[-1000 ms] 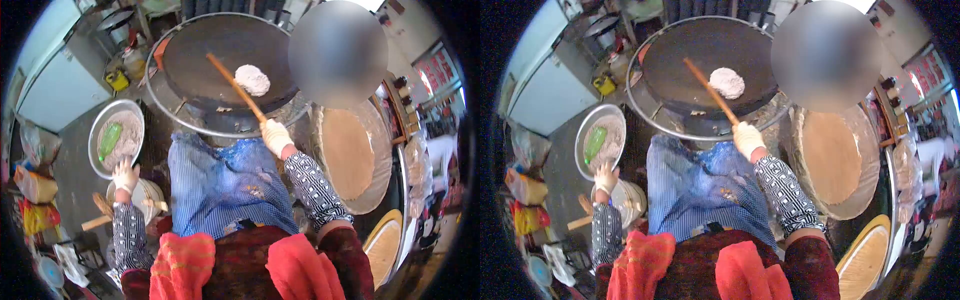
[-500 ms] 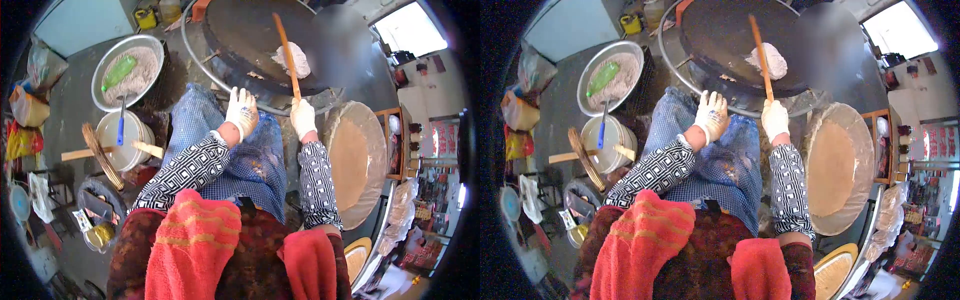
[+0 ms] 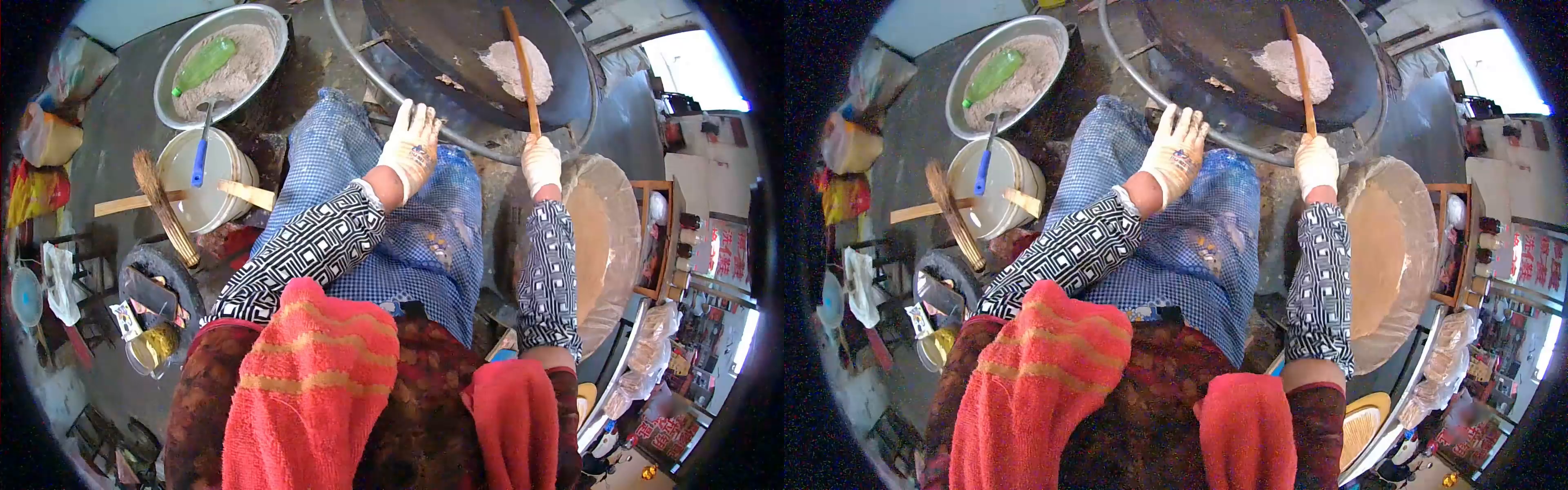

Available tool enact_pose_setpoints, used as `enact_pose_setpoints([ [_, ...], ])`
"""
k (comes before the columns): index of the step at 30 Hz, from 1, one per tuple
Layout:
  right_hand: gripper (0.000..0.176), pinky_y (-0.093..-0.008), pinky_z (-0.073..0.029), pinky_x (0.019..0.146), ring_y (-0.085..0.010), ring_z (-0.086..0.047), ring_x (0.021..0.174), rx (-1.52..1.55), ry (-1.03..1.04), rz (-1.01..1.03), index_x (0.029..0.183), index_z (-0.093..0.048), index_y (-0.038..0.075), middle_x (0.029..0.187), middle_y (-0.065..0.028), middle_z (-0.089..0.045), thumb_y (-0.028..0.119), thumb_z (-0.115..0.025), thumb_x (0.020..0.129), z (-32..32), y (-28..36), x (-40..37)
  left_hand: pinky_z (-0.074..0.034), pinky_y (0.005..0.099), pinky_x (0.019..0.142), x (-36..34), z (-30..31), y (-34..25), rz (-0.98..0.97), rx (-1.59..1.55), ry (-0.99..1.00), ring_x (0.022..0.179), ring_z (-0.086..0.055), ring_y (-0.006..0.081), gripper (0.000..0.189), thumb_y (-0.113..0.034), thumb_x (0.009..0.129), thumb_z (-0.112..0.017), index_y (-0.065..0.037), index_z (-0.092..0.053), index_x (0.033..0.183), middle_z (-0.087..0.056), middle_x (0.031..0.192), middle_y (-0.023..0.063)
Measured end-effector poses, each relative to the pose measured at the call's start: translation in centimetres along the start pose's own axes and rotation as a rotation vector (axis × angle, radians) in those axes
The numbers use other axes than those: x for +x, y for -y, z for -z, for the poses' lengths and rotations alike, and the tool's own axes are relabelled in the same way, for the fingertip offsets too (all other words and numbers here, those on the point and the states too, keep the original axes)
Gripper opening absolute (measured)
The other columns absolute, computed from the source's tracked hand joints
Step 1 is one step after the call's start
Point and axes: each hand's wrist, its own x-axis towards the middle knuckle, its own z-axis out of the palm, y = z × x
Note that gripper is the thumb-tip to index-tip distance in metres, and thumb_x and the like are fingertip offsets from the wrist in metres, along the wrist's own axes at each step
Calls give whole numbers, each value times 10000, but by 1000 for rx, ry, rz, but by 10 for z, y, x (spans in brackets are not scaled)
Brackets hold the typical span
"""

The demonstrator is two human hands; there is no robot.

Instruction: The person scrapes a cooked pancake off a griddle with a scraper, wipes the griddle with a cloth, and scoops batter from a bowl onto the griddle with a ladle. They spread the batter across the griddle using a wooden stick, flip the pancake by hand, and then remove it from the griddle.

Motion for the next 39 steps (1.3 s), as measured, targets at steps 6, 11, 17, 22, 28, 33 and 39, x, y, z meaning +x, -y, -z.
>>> enact_pose_setpoints([
  [6,360,-505,-502,647,-424,-632,719,-92,-133,49,763,-571,52,714,-237,-633,338,-494,967,-26,-33,1,-122,563,1161,4,-6,5,39,-16,-47,1390,-338,315,483,-171,928,-391,3,-464,1373,-444,1448,159],
  [11,393,-535,-497,736,-479,-621,806,39,-61,127,836,-607,32,796,-278,-643,370,-459,972,4,20,-24,-125,559,1160,6,-3,17,45,-57,-27,1390,-341,306,481,-177,925,-402,-5,-474,1368,-447,1446,155],
  [17,410,-532,-495,745,-468,-634,797,-52,-42,-45,840,-606,20,796,-273,-654,377,-454,973,-14,-30,5,-144,557,1152,4,-6,29,58,-65,-68,1372,-371,300,466,-175,917,-414,-6,-503,1342,-473,1426,152],
  [22,411,-518,-496,780,-442,-643,834,-104,17,-46,862,-581,22,823,-274,-657,392,-445,978,-20,-36,-2,-138,570,1148,3,-9,36,78,-79,-60,1362,-388,293,469,-191,910,-434,-10,-510,1336,-484,1415,151],
  [28,385,-531,-502,737,-458,-630,810,99,-24,37,923,-607,15,809,-288,-641,364,-453,979,4,-8,-4,-144,588,1134,8,-21,61,111,-157,-133,1329,-420,310,480,-204,854,-511,7,-547,1283,-522,1368,165],
  [33,352,-529,-504,709,-452,-634,776,1,-86,-73,887,-597,14,780,-267,-646,333,-475,968,-19,-47,4,-129,592,1140,11,-23,78,197,-190,-137,1334,-428,290,422,-135,905,-380,-34,-573,1267,-539,1370,127],
  [39,380,-526,-503,758,-454,-637,809,48,91,-65,973,-588,25,835,-277,-652,374,-438,975,-4,-20,-17,-135,606,1122,17,-29,104,225,-97,-49,1333,-415,277,469,-283,878,-526,-72,-545,1297,-507,1399,93],
])
